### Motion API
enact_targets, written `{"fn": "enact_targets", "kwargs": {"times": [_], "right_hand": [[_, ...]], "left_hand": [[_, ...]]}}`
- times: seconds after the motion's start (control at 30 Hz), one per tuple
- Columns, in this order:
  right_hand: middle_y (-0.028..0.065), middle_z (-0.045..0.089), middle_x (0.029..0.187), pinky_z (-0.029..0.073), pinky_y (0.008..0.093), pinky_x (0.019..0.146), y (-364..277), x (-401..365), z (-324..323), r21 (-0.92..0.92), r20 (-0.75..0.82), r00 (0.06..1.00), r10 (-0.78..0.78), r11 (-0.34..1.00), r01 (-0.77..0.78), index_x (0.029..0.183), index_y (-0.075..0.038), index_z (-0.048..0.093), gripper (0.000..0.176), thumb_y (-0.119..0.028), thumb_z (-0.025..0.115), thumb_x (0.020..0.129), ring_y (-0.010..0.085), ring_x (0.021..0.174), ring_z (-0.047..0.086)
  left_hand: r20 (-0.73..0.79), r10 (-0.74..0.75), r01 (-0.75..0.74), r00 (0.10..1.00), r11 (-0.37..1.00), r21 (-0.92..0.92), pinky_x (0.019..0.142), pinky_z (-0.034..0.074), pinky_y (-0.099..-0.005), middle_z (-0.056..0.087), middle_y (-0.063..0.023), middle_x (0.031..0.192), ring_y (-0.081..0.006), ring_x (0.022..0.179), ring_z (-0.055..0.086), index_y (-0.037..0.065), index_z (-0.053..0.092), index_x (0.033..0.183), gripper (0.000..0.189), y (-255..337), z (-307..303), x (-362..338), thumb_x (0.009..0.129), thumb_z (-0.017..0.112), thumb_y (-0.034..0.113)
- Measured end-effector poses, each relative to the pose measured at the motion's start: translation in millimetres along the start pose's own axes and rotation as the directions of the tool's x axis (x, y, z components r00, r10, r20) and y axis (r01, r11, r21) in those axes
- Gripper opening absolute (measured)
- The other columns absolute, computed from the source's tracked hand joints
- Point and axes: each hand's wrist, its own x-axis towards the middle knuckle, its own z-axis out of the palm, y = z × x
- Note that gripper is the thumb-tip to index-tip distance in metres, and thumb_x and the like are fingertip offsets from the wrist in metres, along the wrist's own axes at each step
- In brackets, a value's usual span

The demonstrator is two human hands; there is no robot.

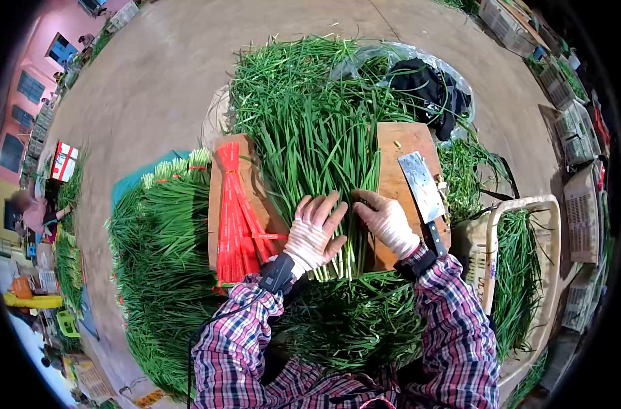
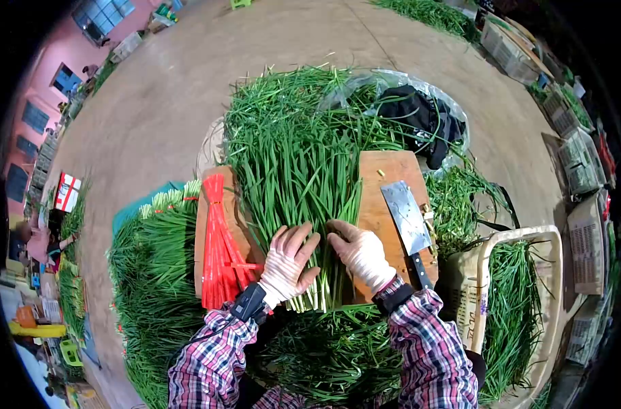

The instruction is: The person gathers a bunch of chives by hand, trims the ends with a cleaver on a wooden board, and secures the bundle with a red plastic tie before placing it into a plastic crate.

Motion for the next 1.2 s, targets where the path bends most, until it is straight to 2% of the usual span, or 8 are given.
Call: {"fn": "enact_targets", "kwargs": {"times": [0.17,0.27,0.37,0.47,0.5,0.63,0.77,1.2], "right_hand": [[0.0018,0.067,0.081,0.049,0.0240,0.064,9.5,-0.4,7.0,0.355,0.043,0.984,0.175,0.918,-0.179,0.122,-0.005,0.065,0.034,-0.019,0.064,0.090,0.0066,0.067,0.055],[0.0042,0.069,0.082,0.049,0.0248,0.065,6.3,0.6,2.7,0.334,0.037,0.986,0.162,0.928,-0.165,0.121,-0.005,0.065,0.035,-0.020,0.065,0.090,0.0068,0.067,0.056],[0.0077,0.070,0.081,0.051,0.0266,0.065,-11.8,4.2,-2.1,0.284,-0.044,0.996,0.079,0.957,-0.064,0.116,-0.006,0.067,0.031,-0.021,0.065,0.089,0.0096,0.068,0.061],[0.0122,0.070,0.079,0.052,0.0285,0.067,-39.3,16.0,-3.9,0.097,0.044,0.998,0.043,0.994,-0.047,0.109,-0.008,0.069,0.028,-0.024,0.064,0.088,0.0152,0.071,0.067],[0.0139,0.070,0.080,0.053,0.0331,0.070,-39.6,21.8,0.9,0.002,0.049,0.998,0.048,0.999,-0.048,0.105,-0.009,0.070,0.027,-0.028,0.062,0.087,0.0250,0.077,0.069],[0.0152,0.071,0.089,0.053,0.0397,0.078,-41.4,41.3,8.3,-0.270,0.008,0.998,-0.055,0.961,0.055,0.104,-0.009,0.071,0.032,-0.034,0.061,0.085,0.0347,0.087,0.067],[0.0160,0.071,0.092,0.053,0.0393,0.080,-38.6,55.2,10.9,-0.213,0.046,0.996,0.075,0.975,-0.064,0.102,-0.009,0.072,0.034,-0.036,0.063,0.083,0.0332,0.090,0.068],[0.0167,0.070,0.087,0.053,0.0418,0.079,-48.9,80.0,24.2,-0.431,0.068,0.994,0.087,0.901,-0.049,0.093,-0.007,0.072,0.032,-0.035,0.064,0.079,0.0354,0.085,0.067]], "left_hand": [[0.033,0.019,-0.021,0.999,0.998,0.052,0.107,0.030,-0.0537,0.045,-0.0161,0.138,-0.0358,0.125,0.042,0.004,0.049,0.133,0.059,-3.3,1.9,-2.0,0.089,0.051,0.044],[0.027,0.018,-0.019,0.999,0.999,0.049,0.107,0.030,-0.0539,0.047,-0.0151,0.137,-0.0357,0.125,0.042,0.004,0.051,0.131,0.058,-4.3,3.8,-3.9,0.089,0.051,0.044],[0.029,0.011,-0.012,1.000,0.998,0.059,0.108,0.029,-0.0546,0.048,-0.0144,0.136,-0.0359,0.124,0.042,0.005,0.052,0.130,0.060,-4.7,5.6,-5.4,0.084,0.056,0.043],[0.073,-0.014,0.010,0.997,0.999,0.049,0.109,0.027,-0.0554,0.048,-0.0137,0.135,-0.0355,0.125,0.042,0.008,0.054,0.130,0.063,-2.3,2.6,-4.1,0.074,0.063,0.037],[0.077,-0.016,0.011,0.997,0.998,0.055,0.110,0.027,-0.0555,0.048,-0.0136,0.135,-0.0353,0.125,0.041,0.009,0.054,0.130,0.064,-2.3,2.7,-4.6,0.073,0.064,0.036],[0.074,-0.022,0.019,0.997,0.999,0.038,0.111,0.026,-0.0543,0.047,-0.0137,0.136,-0.0347,0.126,0.041,0.007,0.052,0.133,0.070,-3.4,2.0,-4.3,0.070,0.067,0.033],[0.036,-0.017,0.016,0.999,1.000,0.024,0.111,0.027,-0.0542,0.049,-0.0139,0.132,-0.0343,0.126,0.041,0.004,0.049,0.134,0.073,-5.4,5.7,-7.6,0.070,0.067,0.033],[0.097,-0.073,0.070,0.993,0.997,0.030,0.111,0.025,-0.0562,0.051,-0.0097,0.127,-0.0325,0.128,0.039,0.014,0.060,0.125,0.057,-2.0,6.2,-7.4,0.073,0.069,0.034]]}}
